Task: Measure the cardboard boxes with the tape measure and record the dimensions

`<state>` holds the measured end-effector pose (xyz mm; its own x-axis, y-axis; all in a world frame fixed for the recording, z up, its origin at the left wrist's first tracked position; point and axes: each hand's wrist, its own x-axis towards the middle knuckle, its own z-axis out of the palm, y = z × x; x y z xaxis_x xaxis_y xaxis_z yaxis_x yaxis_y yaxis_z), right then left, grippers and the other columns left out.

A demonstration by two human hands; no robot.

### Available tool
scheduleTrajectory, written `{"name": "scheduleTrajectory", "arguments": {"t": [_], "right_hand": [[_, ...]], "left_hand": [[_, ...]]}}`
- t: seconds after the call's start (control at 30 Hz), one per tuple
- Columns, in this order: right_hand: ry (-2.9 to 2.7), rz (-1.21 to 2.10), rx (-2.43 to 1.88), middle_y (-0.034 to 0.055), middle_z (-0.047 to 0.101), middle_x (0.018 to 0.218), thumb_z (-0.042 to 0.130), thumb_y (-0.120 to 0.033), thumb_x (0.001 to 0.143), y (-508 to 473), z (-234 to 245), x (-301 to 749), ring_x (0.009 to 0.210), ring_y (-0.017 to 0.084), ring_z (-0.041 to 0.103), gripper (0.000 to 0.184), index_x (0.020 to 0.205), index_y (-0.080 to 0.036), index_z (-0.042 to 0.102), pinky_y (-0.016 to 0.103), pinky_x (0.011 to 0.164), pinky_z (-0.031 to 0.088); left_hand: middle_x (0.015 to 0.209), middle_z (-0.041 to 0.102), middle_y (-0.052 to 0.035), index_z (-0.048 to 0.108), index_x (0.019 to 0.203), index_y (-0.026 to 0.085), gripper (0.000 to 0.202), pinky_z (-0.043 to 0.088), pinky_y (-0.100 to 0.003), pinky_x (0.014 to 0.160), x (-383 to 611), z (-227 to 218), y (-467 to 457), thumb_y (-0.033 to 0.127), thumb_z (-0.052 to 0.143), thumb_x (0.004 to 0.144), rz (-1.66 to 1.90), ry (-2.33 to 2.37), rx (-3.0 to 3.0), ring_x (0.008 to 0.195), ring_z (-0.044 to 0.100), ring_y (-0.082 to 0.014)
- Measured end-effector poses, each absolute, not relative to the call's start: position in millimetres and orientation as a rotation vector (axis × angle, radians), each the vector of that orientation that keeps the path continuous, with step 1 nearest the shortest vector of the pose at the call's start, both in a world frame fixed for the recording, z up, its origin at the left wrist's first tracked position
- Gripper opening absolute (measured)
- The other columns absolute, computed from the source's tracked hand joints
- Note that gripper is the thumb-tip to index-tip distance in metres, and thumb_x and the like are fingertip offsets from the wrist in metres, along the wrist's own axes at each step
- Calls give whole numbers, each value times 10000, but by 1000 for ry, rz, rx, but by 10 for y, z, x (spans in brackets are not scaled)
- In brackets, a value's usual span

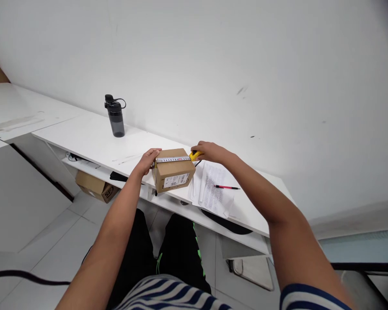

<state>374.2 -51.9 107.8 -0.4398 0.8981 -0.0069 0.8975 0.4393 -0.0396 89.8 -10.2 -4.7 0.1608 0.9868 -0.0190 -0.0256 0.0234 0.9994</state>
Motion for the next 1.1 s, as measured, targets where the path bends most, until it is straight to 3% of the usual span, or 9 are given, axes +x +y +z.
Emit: {"name": "scheduleTrajectory", "arguments": {"t": [0.13, 0.3, 0.63, 0.87, 1.03, 1.1], "right_hand": [[-2665, -15, -1598, 89, 607, 1112, 636, -175, 820, -549, 1097, 3677, 884, 219, 617, 384, 1189, -280, 652, 305, 712, 431], [-2751, -339, -1552, 115, 606, 1034, 641, -131, 820, -626, 1245, 3380, 895, 248, 589, 344, 1152, -223, 661, 299, 655, 390], [-2849, -509, -1267, 142, 583, 1146, 552, -146, 896, -741, 1226, 2544, 1061, 288, 523, 341, 1225, -208, 619, 319, 709, 411], [-2593, -169, -1207, 145, 572, 1220, 597, -207, 871, -712, 1368, 2747, 1102, 261, 537, 531, 1385, -154, 477, 366, 910, 448], [-2312, 219, -1207, 104, 589, 1250, 612, -340, 848, -701, 1375, 2902, 1040, 244, 601, 874, 1562, -232, 120, 387, 911, 471], [-2349, 347, -1194, 97, 605, 1224, 641, -333, 811, -675, 1292, 2829, 998, 240, 622, 957, 1570, -245, 66, 388, 899, 479]], "left_hand": [[1016, 655, -67, 656, 1087, 237, 433, 451, -301, 625, 879, -53, -118, 516, 635, 756, 1119, 1070, 1212, 822, 570, -211], [1018, 654, -67, 660, 1090, 239, 427, 466, -317, 622, 802, -61, -161, 495, 607, 753, 1181, 1103, 1187, 815, 589, -216], [974, 672, -54, 658, 1019, 237, 368, 476, -334, 630, 927, 5, -148, 462, 642, 728, 1139, 1109, 1238, 797, 603, -212], [1017, 663, -51, 612, 1080, 228, 441, 522, -313, 701, 479, -259, -284, 481, 665, 723, 1350, 872, 1032, 840, 623, -183], [952, 671, -57, 557, 1079, 248, 425, 538, -347, 727, 231, -630, -551, 386, 708, 706, 1384, 947, 914, 818, 649, -189], [1015, 665, -99, 558, 1042, 222, 404, 536, -383, 776, 290, -623, -598, 334, 726, 692, 1411, 1138, 927, 929, 651, -229]]}}
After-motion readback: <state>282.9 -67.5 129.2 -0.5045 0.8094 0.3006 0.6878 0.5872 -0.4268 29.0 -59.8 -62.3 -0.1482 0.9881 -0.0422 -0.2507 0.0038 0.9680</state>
